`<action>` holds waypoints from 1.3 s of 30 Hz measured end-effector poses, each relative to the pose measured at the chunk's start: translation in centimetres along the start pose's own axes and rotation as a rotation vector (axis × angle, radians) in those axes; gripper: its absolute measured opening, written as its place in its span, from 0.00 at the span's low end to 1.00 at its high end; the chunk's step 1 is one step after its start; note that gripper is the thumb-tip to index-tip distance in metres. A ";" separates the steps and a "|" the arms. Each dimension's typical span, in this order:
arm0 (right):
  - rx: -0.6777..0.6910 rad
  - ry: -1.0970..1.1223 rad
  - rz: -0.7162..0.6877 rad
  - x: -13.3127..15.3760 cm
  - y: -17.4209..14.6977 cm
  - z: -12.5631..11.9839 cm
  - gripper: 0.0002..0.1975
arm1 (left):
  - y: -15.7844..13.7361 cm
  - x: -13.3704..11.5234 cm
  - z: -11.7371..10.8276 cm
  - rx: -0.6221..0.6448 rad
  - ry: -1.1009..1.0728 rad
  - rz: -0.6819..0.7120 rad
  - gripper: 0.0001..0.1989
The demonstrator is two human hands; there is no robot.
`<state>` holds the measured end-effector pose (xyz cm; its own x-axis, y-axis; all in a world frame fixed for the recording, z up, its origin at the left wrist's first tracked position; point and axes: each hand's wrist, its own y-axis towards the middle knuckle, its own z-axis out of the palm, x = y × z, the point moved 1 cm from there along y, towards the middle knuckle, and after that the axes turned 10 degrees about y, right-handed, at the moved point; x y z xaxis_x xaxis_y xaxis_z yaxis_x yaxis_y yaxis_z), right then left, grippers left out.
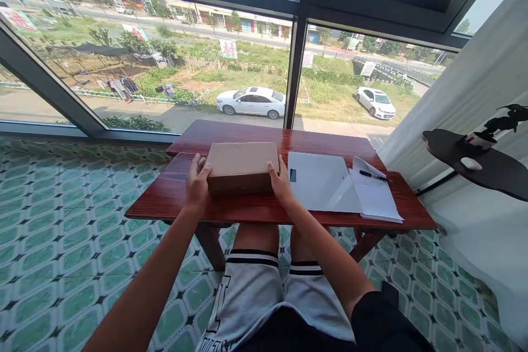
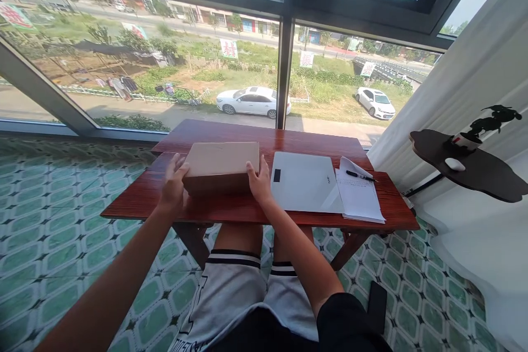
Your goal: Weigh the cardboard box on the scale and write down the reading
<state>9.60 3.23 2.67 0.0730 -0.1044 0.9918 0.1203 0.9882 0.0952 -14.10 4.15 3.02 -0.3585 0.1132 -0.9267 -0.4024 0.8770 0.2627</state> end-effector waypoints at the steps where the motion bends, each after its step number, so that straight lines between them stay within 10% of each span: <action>1: -0.011 -0.023 -0.007 0.1 -0.1 -0.3 0.53 | 0.0 -0.4 -0.3 -0.019 0.045 0.014 0.34; 12: -0.111 -0.189 -0.447 2.9 -0.1 -7.4 0.23 | -3.0 -8.8 0.0 -0.198 0.600 0.905 0.13; 23: -0.275 -0.389 -0.466 4.7 -0.6 -17.5 0.21 | -10.1 -15.8 9.5 0.101 0.662 1.478 0.17; 39: -0.479 -0.994 -0.386 2.5 -1.3 -37.8 0.22 | -20.3 -15.6 21.8 0.684 0.507 2.035 0.16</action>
<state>47.05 -2.53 1.78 -0.8313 -0.0455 0.5539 0.3415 0.7445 0.5737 18.00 -5.25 6.27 0.0411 0.8277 0.5596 0.9252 -0.2431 0.2915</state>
